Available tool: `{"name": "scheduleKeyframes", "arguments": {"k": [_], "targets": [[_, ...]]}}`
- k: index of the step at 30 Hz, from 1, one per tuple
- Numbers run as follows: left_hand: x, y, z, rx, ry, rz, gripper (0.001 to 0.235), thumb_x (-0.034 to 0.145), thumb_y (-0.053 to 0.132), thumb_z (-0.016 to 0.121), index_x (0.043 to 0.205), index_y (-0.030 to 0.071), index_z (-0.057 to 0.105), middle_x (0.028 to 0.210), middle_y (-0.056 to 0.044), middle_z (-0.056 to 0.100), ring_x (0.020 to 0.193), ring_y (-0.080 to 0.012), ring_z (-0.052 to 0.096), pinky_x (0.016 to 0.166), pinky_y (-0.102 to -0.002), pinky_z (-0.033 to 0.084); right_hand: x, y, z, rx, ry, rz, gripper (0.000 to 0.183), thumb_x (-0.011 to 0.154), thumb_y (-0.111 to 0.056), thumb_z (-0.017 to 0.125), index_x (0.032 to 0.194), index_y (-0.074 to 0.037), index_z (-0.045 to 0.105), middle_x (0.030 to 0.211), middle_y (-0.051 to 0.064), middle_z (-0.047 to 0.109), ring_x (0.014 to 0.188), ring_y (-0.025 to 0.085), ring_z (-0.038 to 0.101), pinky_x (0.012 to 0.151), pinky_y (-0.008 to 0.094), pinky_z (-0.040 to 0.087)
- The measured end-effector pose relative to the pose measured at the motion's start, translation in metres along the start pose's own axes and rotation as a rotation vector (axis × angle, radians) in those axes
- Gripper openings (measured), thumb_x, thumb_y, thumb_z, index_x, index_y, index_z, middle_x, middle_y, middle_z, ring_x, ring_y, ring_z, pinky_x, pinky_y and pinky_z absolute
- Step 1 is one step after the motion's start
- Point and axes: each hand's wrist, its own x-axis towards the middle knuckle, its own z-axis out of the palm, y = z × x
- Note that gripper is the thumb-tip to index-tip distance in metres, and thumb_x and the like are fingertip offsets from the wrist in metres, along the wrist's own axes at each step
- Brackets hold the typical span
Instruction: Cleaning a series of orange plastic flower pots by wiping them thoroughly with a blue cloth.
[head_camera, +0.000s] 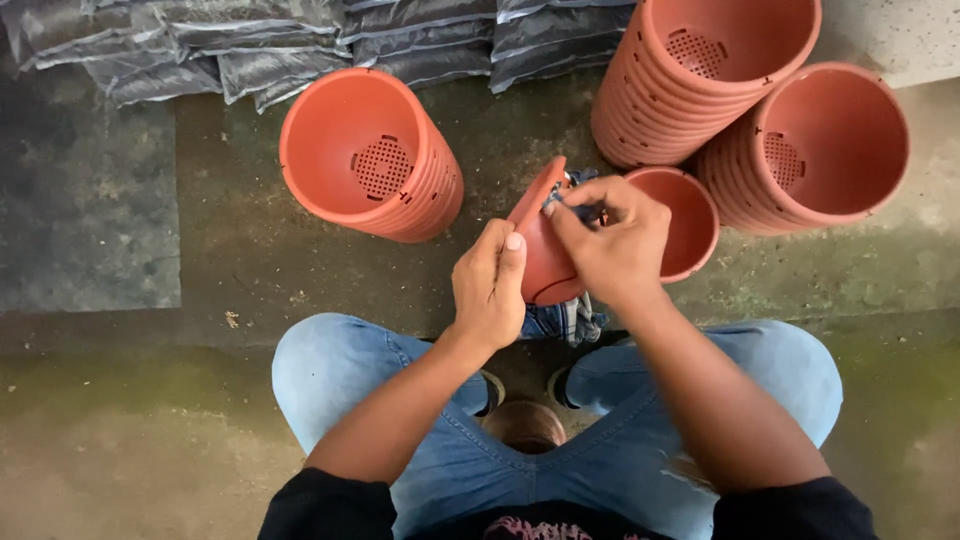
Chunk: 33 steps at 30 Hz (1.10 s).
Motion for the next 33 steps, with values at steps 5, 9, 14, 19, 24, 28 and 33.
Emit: {"name": "scheduleKeyframes", "arguments": {"k": [5,9,14,19,24,28,33], "targets": [[-0.003,-0.003,0.001,0.038,0.064,0.055,0.041,0.109,0.039,0.036,0.083,0.016,0.056,0.060,-0.008,0.044,0.058,-0.0308,0.056,0.061,-0.039,0.048,0.021,0.028,-0.017,-0.012,-0.009,0.002,0.015,0.083,0.008,0.078,0.088,-0.002,0.068,0.083,0.011,0.075,0.074,0.009,0.063,0.063,0.024,0.052],[-0.002,0.004,0.004,0.032,0.104,0.088,0.041,0.109,0.034,0.040,0.076,0.015,0.053,0.058,-0.010,0.046,0.058,-0.0347,0.059,0.057,-0.038,0.048,0.028,0.035,-0.023,-0.007,0.021,0.062,0.015,0.082,0.006,0.078,0.088,-0.003,0.068,0.080,0.008,0.074,0.071,0.007,0.063,0.060,0.021,0.051],[0.000,0.007,0.007,0.094,0.085,0.014,0.041,0.110,0.034,0.038,0.082,0.011,0.056,0.064,-0.018,0.054,0.066,-0.0442,0.060,0.058,-0.045,0.048,0.007,-0.002,-0.010,-0.124,-0.022,-0.128,0.016,0.078,0.008,0.076,0.088,-0.004,0.072,0.079,0.012,0.073,0.071,0.017,0.066,0.055,0.026,0.051],[0.007,0.013,-0.005,0.078,0.062,-0.058,0.040,0.110,0.036,0.035,0.090,0.009,0.056,0.072,-0.024,0.055,0.077,-0.0496,0.063,0.066,-0.051,0.050,-0.011,-0.003,0.008,-0.161,-0.101,-0.420,0.017,0.076,0.003,0.083,0.085,-0.008,0.073,0.087,0.011,0.075,0.080,0.030,0.073,0.071,0.037,0.057],[0.008,0.004,-0.007,0.011,0.131,0.002,0.040,0.110,0.033,0.039,0.080,0.013,0.056,0.061,-0.014,0.049,0.061,-0.0303,0.057,0.061,-0.042,0.048,-0.006,-0.009,0.007,-0.153,-0.047,-0.266,0.017,0.076,0.007,0.078,0.086,-0.006,0.074,0.078,0.014,0.072,0.071,0.027,0.069,0.062,0.035,0.053],[0.006,-0.003,-0.007,-0.035,0.152,0.027,0.038,0.108,0.033,0.047,0.077,0.014,0.060,0.058,-0.008,0.049,0.059,-0.0208,0.055,0.060,-0.036,0.048,0.015,0.010,-0.007,-0.050,-0.007,0.017,0.015,0.079,0.004,0.079,0.088,-0.007,0.073,0.071,0.003,0.067,0.064,0.009,0.059,0.057,0.023,0.048],[0.008,-0.011,-0.005,-0.212,0.203,0.057,0.036,0.104,0.027,0.055,0.071,0.014,0.058,0.057,0.004,0.039,0.065,-0.0057,0.042,0.060,-0.027,0.042,0.028,0.025,-0.015,0.081,0.094,0.231,0.013,0.077,0.006,0.077,0.083,-0.003,0.070,0.064,0.005,0.065,0.057,0.007,0.058,0.053,0.021,0.048]]}}
